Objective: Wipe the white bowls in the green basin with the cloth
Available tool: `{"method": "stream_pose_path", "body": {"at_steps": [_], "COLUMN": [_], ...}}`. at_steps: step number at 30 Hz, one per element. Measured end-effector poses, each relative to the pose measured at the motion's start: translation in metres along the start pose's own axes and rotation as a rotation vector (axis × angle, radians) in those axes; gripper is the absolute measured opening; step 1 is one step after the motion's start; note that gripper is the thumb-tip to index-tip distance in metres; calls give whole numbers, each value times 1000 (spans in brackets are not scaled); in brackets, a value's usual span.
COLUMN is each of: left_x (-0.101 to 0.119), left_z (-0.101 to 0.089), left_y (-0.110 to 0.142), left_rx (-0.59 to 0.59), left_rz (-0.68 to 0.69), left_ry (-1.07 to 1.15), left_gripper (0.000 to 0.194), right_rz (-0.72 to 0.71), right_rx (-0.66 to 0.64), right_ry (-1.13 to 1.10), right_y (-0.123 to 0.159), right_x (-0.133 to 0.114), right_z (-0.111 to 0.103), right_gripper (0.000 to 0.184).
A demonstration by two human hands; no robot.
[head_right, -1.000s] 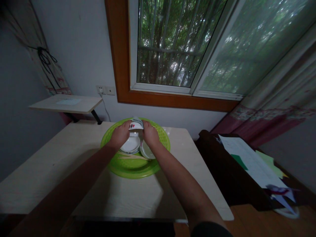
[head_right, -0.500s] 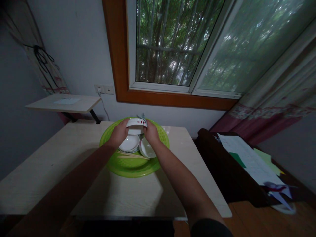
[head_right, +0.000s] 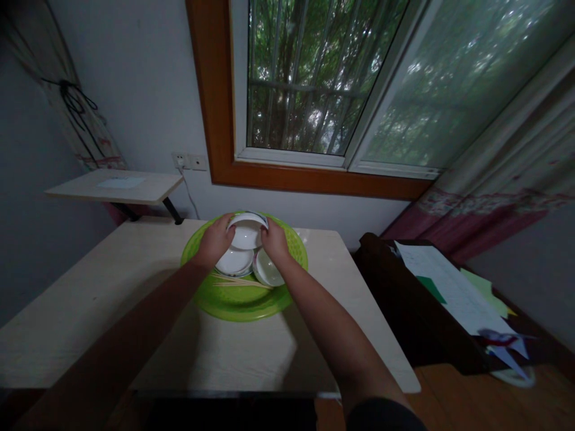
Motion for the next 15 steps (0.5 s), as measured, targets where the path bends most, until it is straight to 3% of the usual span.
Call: {"method": "stream_pose_path", "body": {"at_steps": [6, 10, 15], "left_x": [-4, 7, 17], "left_z": [9, 4, -1], "left_y": [-1, 0, 4], "left_rx": [-120, -130, -151], "left_rz": [-91, -49, 50], "left_ry": [51, -11, -178], "left_gripper": [40, 45, 50], "right_rz": [138, 57, -46], "right_rx": [-65, -61, -68], "right_ry": [-14, 102, 224], "right_y": [-4, -1, 5], "right_x": [11, 3, -10], "right_z": [7, 3, -2], "right_gripper": [34, 33, 45]}}
Point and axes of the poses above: each hand's wrist, its own y-axis away from the middle knuckle, its own z-axis out of the palm, x = y × z, the point moved 5 cm from there along -y, towards the middle knuckle, and after that the axes turned 6 degrees about z, right-handed, at the moved point
